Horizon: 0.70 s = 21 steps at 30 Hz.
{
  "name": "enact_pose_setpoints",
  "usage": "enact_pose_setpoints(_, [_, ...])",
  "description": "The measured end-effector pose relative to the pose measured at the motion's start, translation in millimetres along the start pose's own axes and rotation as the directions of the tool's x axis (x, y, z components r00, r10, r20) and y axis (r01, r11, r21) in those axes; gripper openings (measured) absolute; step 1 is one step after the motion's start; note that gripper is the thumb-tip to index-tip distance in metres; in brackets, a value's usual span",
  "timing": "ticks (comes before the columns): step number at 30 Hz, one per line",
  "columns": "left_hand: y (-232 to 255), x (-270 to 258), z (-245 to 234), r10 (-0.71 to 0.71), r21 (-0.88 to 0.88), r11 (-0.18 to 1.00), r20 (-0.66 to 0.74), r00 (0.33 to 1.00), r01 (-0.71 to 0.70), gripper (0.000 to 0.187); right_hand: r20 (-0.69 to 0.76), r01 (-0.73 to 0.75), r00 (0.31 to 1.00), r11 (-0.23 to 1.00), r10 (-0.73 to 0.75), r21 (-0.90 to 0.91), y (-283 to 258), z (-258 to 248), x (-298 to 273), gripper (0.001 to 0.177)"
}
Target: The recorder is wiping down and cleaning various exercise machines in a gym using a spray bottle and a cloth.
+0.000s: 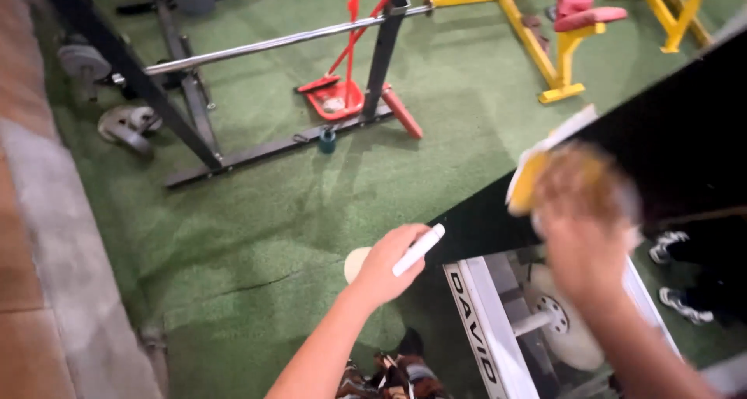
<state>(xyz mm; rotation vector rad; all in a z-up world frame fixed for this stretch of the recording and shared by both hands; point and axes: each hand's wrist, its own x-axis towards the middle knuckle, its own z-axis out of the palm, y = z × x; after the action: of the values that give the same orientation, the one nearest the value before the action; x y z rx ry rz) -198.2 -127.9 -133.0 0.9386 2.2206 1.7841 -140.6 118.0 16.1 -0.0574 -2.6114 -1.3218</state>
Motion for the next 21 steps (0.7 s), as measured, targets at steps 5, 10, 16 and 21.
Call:
enact_pose_setpoints(5, [8, 6, -2, 0.000, -0.017, 1.000, 0.000, 1.000, 0.000, 0.037, -0.228, -0.058, 0.954, 0.867, 0.194, 0.494, 48, -46, 39, 0.046])
enact_pose_setpoints(10, [-8, 17, 5, -0.029, -0.037, 0.999, 0.026, 0.999, 0.030, 0.038, 0.031, -0.078, 0.996, 0.968, 0.088, -0.239, -28, 54, 68, 0.050])
enact_pose_setpoints(16, [-38, 34, 0, -0.040, -0.040, 0.998, 0.030, 0.999, 0.041, 0.039, 0.353, 0.424, 0.866, 0.893, -0.353, -0.149, -186, 193, 55, 0.071])
enact_pose_setpoints(21, [-58, 48, -11, -0.156, -0.019, 0.987, 0.085, 0.984, 0.158, 0.036, 0.375, 0.505, 0.790, 0.861, -0.485, 0.050, -305, 276, 12, 0.048])
